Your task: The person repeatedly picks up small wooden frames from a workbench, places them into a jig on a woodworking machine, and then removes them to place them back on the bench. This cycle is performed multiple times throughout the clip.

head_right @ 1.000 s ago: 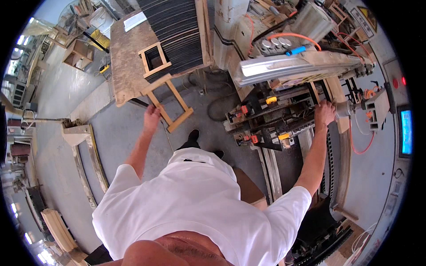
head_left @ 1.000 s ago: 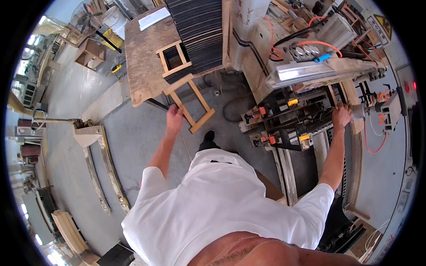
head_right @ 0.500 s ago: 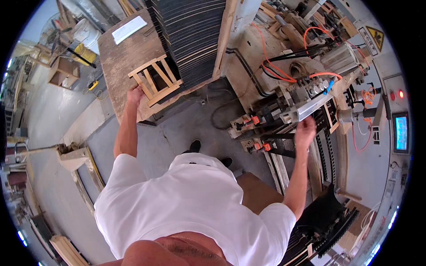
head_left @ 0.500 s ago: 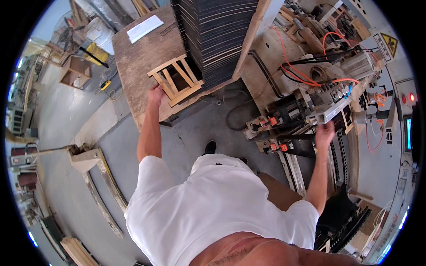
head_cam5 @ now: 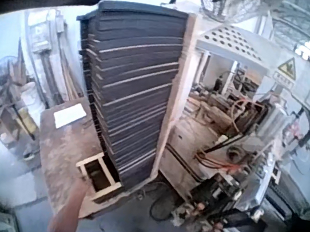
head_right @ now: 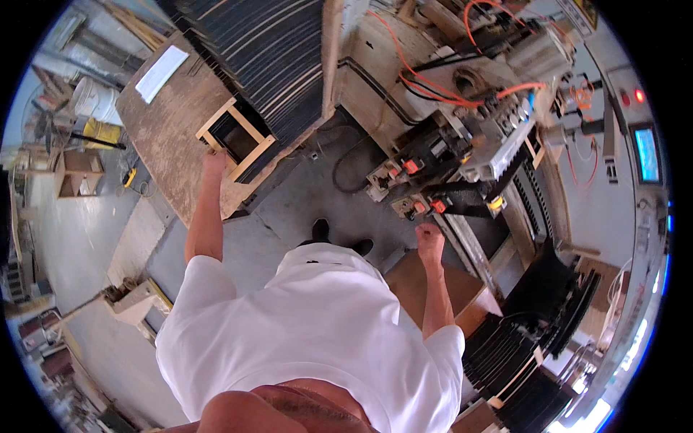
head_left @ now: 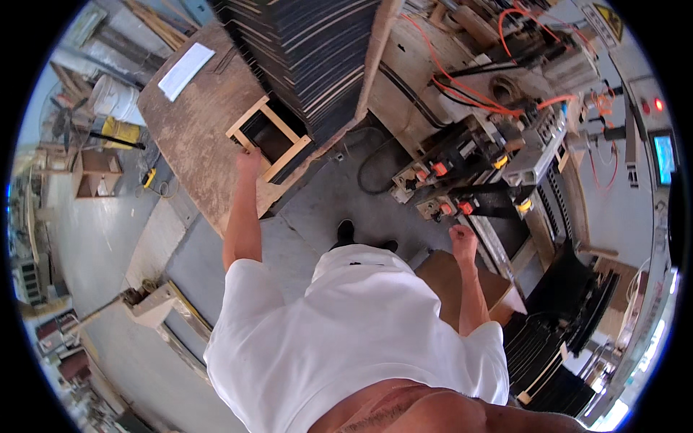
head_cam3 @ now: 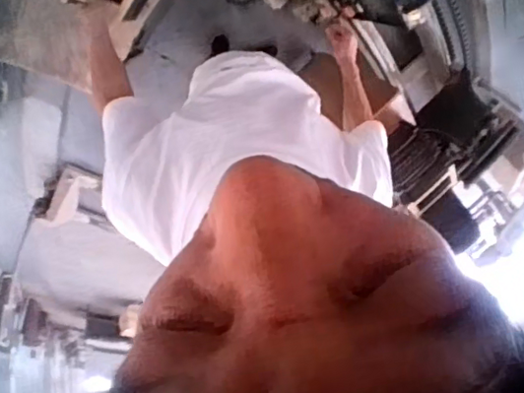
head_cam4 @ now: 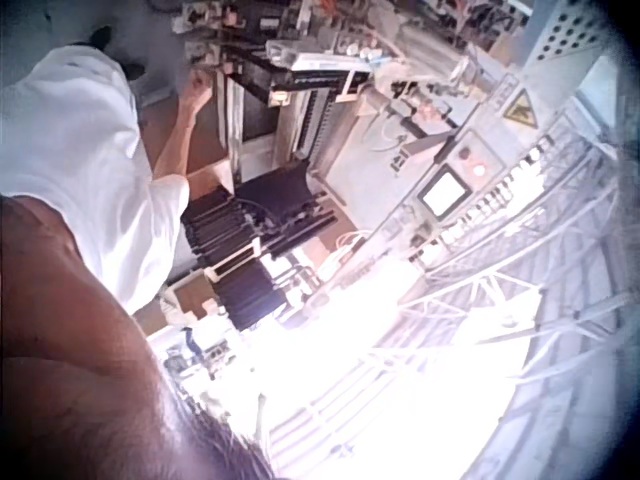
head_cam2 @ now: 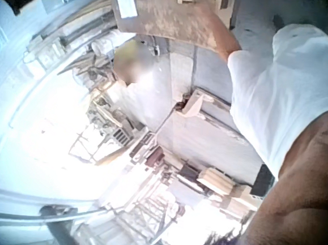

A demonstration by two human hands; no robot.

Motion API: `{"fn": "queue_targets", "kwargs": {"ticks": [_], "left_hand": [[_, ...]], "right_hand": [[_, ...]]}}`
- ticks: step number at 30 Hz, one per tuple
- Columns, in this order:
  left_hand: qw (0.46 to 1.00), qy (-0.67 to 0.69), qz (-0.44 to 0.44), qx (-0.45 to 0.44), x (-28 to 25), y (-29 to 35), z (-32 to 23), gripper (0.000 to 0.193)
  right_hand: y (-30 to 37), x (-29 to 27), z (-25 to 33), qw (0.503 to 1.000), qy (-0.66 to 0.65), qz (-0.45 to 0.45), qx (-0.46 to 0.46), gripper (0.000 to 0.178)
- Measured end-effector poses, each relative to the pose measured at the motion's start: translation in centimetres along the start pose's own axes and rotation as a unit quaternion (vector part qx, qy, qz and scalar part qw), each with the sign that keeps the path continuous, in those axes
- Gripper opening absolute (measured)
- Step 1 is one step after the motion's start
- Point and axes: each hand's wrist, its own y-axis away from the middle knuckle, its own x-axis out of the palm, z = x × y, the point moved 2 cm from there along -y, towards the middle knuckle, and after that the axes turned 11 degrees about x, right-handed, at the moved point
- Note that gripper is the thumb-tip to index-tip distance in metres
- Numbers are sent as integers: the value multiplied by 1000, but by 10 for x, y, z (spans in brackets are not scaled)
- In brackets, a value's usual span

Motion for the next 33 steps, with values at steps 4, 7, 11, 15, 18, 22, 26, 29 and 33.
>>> {"fn": "queue_targets", "kwargs": {"ticks": [4, 7, 11, 15, 18, 22, 26, 29, 33], "left_hand": [[987, 137, 64, -49, -2, 20, -10, 59], [968, -245, -17, 52, -9, 5, 14, 49], [928, -238, -57, 281, 22, 70, -23, 62], [920, -26, 89, 380, 83, 195, -67, 31], [886, 54, 302, 348, 150, 287, -51, 25], [846, 109, 477, 213, 217, 394, -92, 26], [801, 151, 542, 204, 276, 452, -150, 27], [771, 171, 562, 246, 321, 469, -194, 25], [774, 185, 554, 242, 379, 489, -272, 30]], "right_hand": [[10, -1, 7, 1000, 9, -17, 22, 16], [11, -20, 22, 999, -28, -24, 8, 18], [36, -87, 27, 995, 6, -95, 6, 18], [82, -180, 49, 969, 60, -233, -58, 22], [121, -260, 37, 928, 106, -348, -84, 23], [188, -361, 6, 843, 255, -472, 44, 26], [269, -414, -51, 791, 326, -471, 213, 26], [313, -414, -99, 798, 270, -413, 347, 28], [322, -411, -102, 815, 120, -463, 328, 23]]}}
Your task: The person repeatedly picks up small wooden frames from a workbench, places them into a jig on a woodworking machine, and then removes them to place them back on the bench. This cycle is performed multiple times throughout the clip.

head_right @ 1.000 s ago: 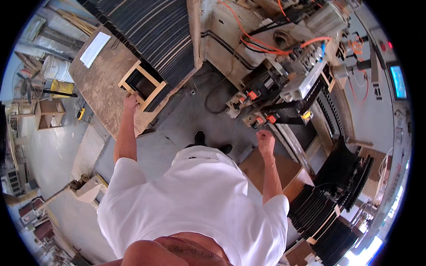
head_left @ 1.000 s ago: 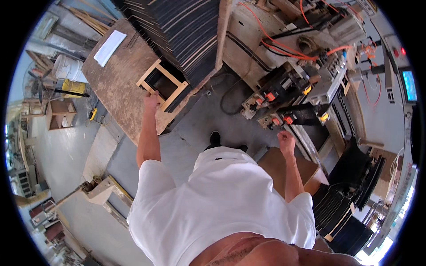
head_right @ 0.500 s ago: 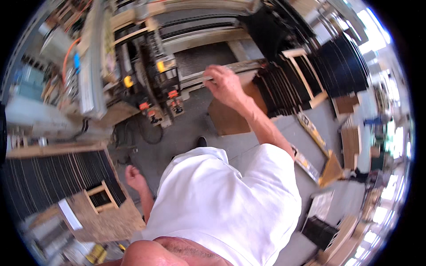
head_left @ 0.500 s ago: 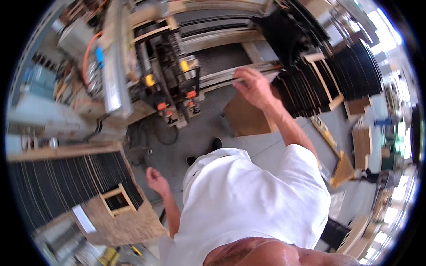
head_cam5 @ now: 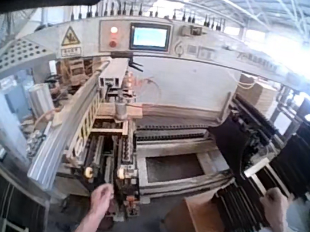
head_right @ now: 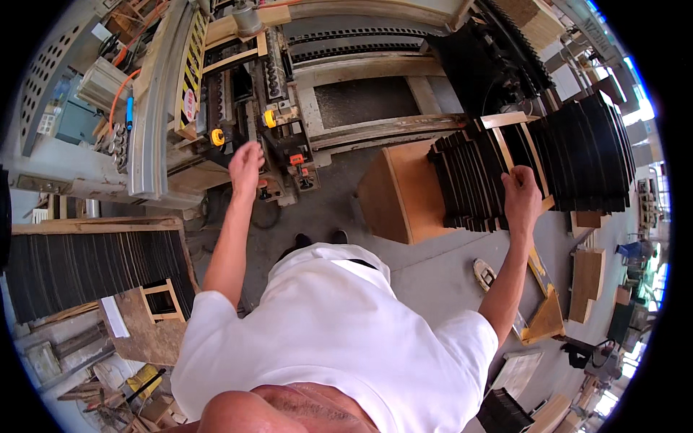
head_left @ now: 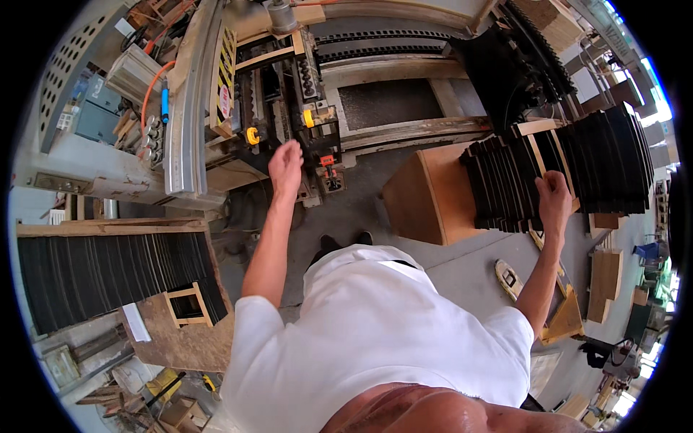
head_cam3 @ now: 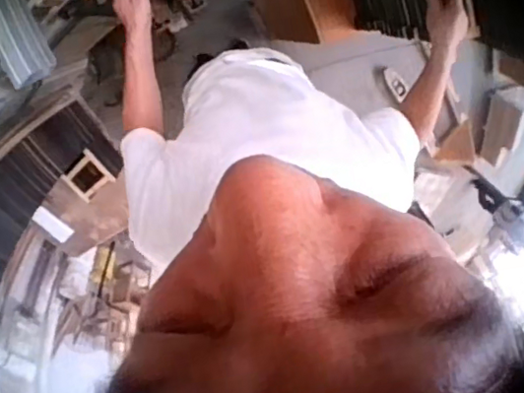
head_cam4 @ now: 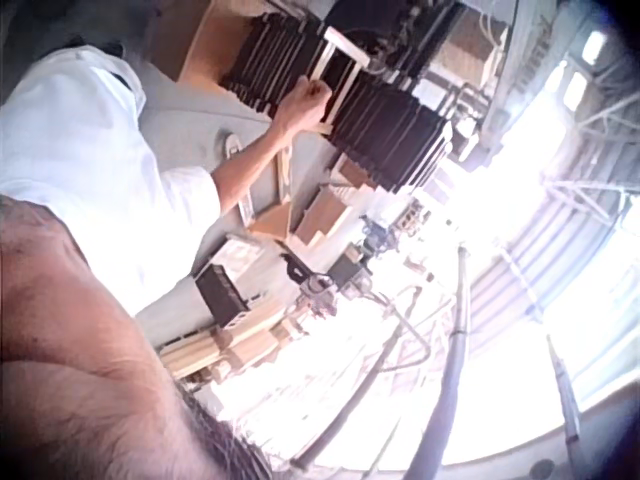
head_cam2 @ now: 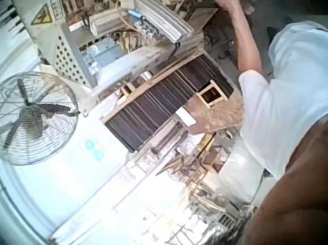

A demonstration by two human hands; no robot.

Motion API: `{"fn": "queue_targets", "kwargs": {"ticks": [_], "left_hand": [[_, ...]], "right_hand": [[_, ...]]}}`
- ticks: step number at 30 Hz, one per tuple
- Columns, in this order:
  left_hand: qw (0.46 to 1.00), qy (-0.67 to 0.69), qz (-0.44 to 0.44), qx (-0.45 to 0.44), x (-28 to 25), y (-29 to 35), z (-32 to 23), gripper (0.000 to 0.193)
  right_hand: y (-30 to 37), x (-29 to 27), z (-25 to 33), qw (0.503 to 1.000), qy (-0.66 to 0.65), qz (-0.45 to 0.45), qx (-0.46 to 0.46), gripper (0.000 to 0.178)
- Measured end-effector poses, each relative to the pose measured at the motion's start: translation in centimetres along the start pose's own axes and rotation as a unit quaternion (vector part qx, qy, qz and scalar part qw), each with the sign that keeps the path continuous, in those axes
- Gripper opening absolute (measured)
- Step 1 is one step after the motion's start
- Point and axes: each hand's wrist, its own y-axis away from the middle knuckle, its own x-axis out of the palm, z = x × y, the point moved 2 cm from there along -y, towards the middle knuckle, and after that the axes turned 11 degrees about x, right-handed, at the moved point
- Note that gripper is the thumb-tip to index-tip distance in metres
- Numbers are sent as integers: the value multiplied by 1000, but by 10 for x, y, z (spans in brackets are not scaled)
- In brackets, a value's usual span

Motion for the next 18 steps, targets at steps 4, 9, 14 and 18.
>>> {"fn": "queue_targets", "kwargs": {"ticks": [4, 9, 14, 18], "left_hand": [[998, 51, -32, 14, 11, -103, -6, 43], [980, 167, -74, -74, 26, -208, -2, 62], [955, 239, -122, -125, 42, -273, 2, 82], [924, 314, -178, -126, 43, -303, 15, 74]], "right_hand": [[0, 1, 16, 998, -34, -45, 9, 20], [14, -9, 55, 993, -68, -89, -22, 18], [32, 14, 124, 977, -146, -45, -147, 21], [36, 53, 186, 961, -167, 27, -217, 22]]}}
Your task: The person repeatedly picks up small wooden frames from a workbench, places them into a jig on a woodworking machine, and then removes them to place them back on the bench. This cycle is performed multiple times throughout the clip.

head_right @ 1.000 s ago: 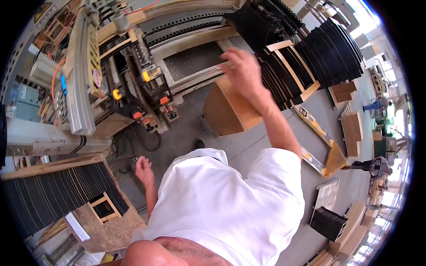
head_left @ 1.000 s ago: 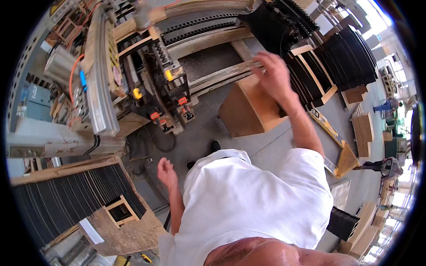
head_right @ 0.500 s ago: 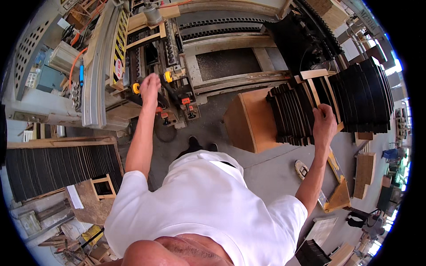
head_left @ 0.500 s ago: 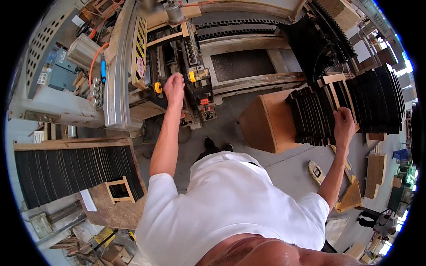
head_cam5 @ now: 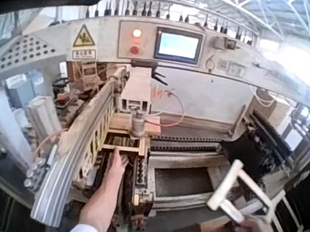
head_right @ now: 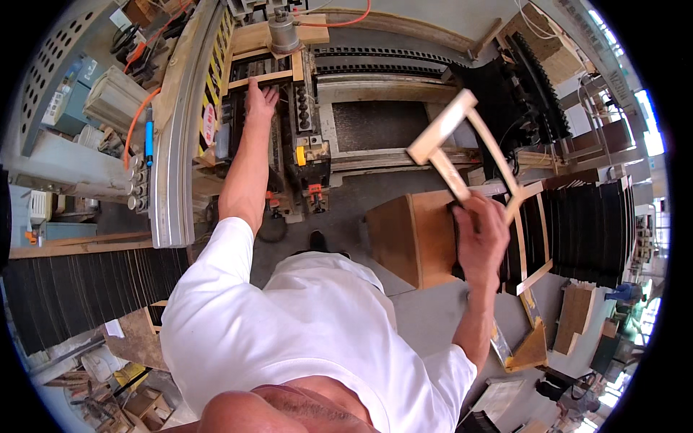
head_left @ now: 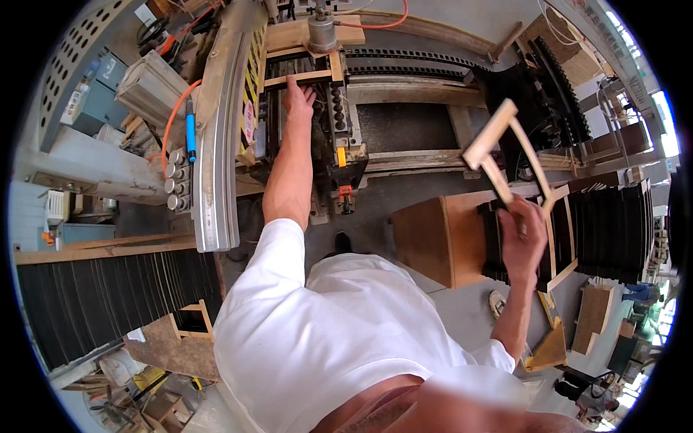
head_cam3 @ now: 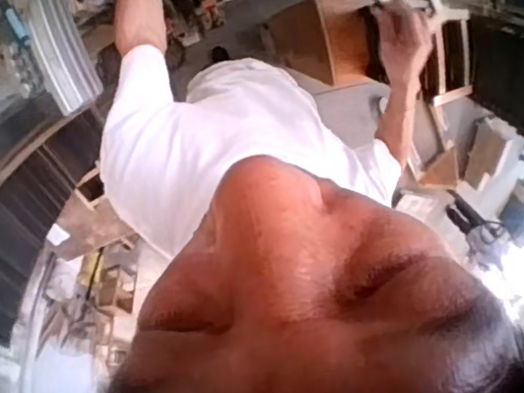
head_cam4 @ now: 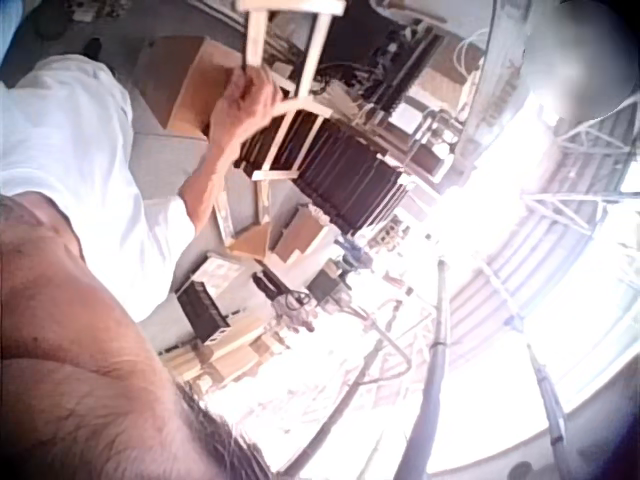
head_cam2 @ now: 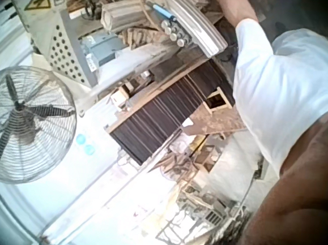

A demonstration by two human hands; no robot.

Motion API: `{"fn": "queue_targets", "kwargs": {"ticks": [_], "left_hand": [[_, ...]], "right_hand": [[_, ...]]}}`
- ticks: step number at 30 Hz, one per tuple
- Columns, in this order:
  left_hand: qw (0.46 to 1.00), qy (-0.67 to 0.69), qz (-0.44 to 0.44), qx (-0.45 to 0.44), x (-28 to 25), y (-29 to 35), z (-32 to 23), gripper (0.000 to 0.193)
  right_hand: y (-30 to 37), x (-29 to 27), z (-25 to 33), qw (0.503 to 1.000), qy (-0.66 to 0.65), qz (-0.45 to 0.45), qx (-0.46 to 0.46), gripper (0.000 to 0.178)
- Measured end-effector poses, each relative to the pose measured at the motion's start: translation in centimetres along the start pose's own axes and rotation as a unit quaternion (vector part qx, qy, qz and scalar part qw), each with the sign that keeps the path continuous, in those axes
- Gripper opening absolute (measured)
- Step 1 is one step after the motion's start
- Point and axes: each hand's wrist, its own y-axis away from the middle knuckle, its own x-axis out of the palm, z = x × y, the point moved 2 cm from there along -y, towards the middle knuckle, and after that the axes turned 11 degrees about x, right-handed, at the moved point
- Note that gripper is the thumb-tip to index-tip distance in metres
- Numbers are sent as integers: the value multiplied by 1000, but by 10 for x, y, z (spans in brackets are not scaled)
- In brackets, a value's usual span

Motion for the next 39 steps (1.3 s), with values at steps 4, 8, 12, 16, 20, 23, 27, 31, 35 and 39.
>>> {"fn": "queue_targets", "kwargs": {"ticks": [4, 8, 12, 16, 20, 23, 27, 31, 35, 39], "left_hand": [[998, 56, 9, 18, -2, -19, -3, 67], [998, 61, 11, 13, -14, 6, -5, 62], [996, 82, 39, -22, -48, 66, -4, 50], [985, 140, 97, -37, -82, 109, 3, 29], [973, 133, 187, -17, -83, 132, -1, 28], [968, 138, 211, 1, -90, 127, 3, 30], [974, 170, 148, 5, -75, 131, 5, 25], [981, 161, 91, 54, -71, 136, 1, 28], [993, 95, 45, 49, -89, 167, -7, 29], [995, 77, 43, 49, -116, 235, -9, 36]], "right_hand": [[-30, 60, 27, 996, -12, 69, -51, 20], [-62, 128, 39, 986, -40, 108, -124, 18], [-99, 206, 59, 954, -30, 136, -266, 14], [-121, 293, 90, 918, -51, 162, -358, 14], [-128, 359, 103, 882, -69, 193, -424, 21], [-120, 374, 102, 887, -46, 227, -399, 29], [-130, 380, 98, 881, -48, 280, -378, 32], [-142, 373, 111, 875, -95, 324, -346, 29], [-158, 380, 112, 879, -141, 318, -325, 25], [-175, 422, 112, 887, -132, 296, -328, 23]]}}
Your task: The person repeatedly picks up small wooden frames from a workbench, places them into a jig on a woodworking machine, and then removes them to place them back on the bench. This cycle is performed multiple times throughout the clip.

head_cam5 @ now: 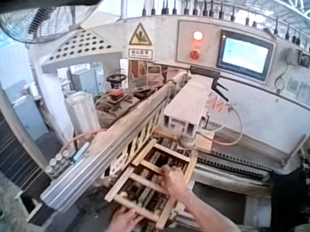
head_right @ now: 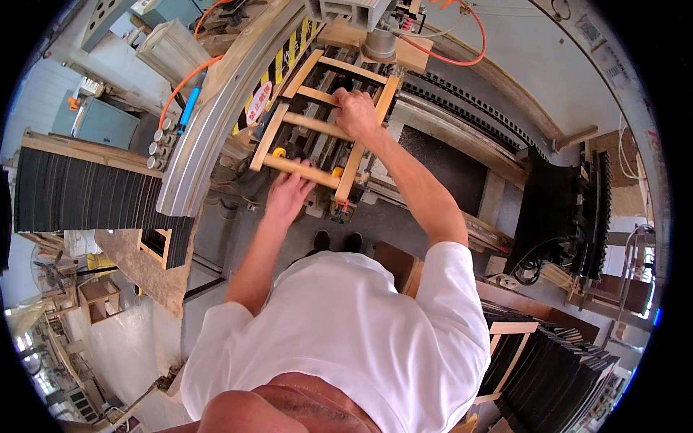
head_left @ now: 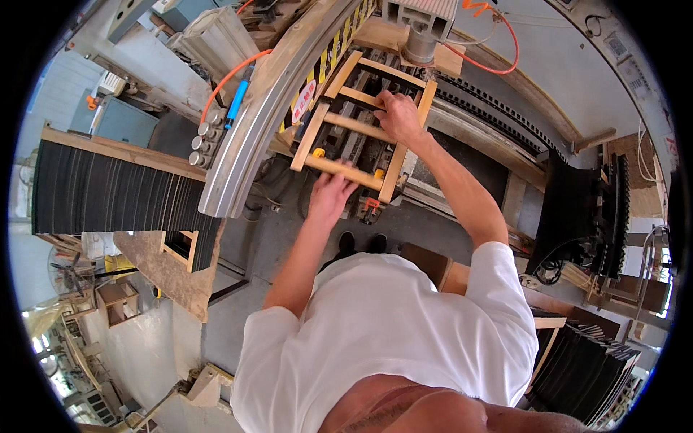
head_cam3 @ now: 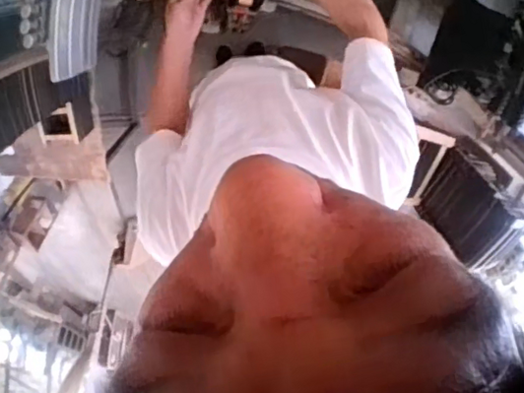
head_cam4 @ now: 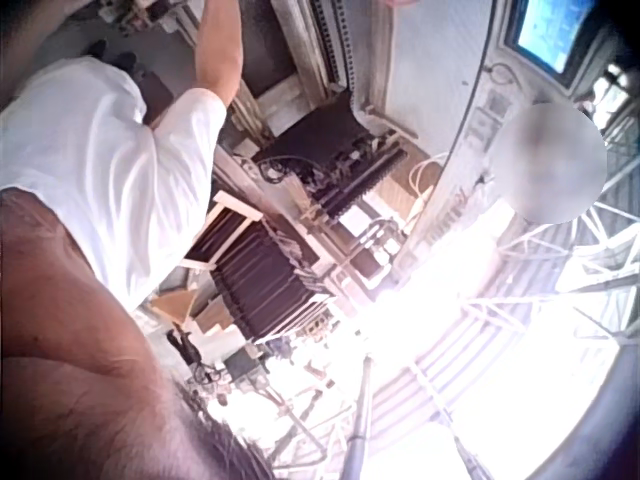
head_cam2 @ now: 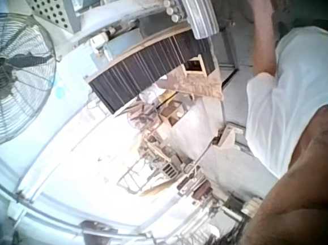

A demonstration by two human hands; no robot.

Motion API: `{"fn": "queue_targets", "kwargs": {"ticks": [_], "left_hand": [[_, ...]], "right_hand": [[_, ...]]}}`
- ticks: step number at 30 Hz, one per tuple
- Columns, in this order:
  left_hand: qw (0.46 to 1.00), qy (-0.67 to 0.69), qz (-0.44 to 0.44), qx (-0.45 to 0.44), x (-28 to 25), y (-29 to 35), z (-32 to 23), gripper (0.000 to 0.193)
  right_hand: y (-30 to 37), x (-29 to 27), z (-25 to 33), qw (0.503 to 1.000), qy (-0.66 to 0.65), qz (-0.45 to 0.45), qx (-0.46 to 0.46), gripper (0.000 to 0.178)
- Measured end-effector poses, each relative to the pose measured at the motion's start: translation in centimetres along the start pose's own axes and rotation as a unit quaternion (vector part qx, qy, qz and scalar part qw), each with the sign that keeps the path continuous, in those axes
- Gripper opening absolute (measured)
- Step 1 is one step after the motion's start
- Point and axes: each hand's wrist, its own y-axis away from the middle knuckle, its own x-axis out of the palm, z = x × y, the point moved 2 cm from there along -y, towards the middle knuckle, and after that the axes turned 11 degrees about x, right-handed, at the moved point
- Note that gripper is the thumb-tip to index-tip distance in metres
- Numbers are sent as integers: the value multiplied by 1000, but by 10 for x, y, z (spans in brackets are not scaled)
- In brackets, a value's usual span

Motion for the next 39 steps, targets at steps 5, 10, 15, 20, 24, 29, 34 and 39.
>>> {"fn": "queue_targets", "kwargs": {"ticks": [5, 10, 15, 20, 24, 29, 34, 39], "left_hand": [[1000, 16, -16, 2, -29, 69, -15, 37], [999, 34, -29, 3, -50, 101, -32, 38], [999, 31, -17, -26, -66, 97, -48, 39], [999, 17, -17, -39, -91, 103, -65, 37], [998, -15, -36, -39, -122, 108, -72, 37], [992, -78, -91, -33, -153, 110, -81, 39], [986, -106, -127, 1, -160, 109, -76, 38], [978, -109, -176, 19, -170, 120, -58, 36]], "right_hand": [[-34, 20, -33, 997, 73, -12, 7, 23], [-55, 22, -43, 996, 86, 8, 16, 23], [-79, 30, -40, 990, 130, 22, 49, 22], [-82, 27, -38, 984, 133, 60, 99, 22], [-78, 21, -34, 990, 134, 20, 46, 26], [-72, 11, -18, 956, 279, 76, 44, 42], [-69, 4, -23, 935, 349, -11, -57, 45], [-76, 5, -20, 924, 371, -39, -81, 42]]}}
